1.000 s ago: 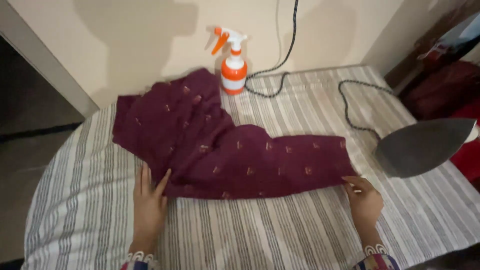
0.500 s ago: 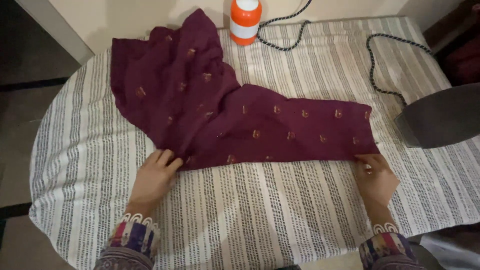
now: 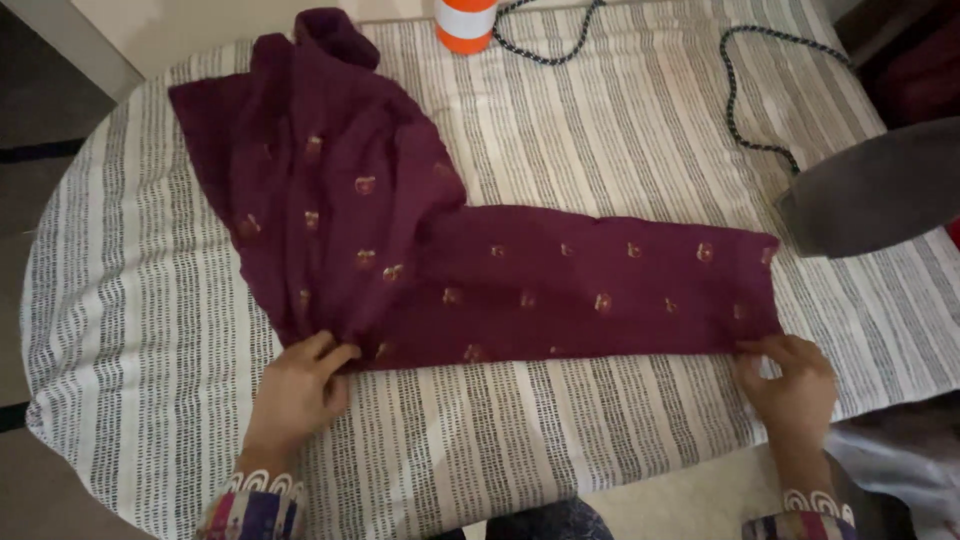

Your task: Spreading a purple garment on an ironing board and spraying it with water to prepare for ironing.

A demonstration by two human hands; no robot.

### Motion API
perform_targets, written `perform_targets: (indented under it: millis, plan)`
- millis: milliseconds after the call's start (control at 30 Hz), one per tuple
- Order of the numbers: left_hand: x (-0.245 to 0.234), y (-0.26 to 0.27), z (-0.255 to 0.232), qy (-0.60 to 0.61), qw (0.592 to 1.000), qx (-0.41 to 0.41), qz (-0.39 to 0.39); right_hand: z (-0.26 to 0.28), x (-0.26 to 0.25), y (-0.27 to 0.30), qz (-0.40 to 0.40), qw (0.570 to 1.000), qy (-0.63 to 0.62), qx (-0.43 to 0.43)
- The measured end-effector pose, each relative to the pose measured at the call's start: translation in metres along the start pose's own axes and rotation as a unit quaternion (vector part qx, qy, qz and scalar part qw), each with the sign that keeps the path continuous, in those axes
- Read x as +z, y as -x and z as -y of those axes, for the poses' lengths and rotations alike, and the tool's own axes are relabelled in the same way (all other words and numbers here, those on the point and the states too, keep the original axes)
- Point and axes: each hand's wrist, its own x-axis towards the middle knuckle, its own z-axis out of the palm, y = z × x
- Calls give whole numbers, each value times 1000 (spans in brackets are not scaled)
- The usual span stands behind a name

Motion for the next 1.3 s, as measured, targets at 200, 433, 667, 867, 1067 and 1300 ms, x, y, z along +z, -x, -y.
perform_targets:
  millis: [200,433,667,867,1067,1300]
  plan:
    - [-27,8,-35,34,995,41,-87,-25,12,17,23,1000,2,-5]
    - [-35,-16,-41,40,996,-1,-76,21,29,-14,-4,1000,27,15]
    - [-55,-68,-44,-18,969,21,-245,87,40,-56,42,995,-85,-24]
    - [-54,-126,-10,-72,943,-10,-326,138,70,-91,104,976,-171,-85]
    - [-59,-182,19,-108,934,-17,-341,227,88,-150,156,944,-279,-85]
    - [-35,-215,78,-46,960,-199,-191,306,188,-221,227,888,-400,18]
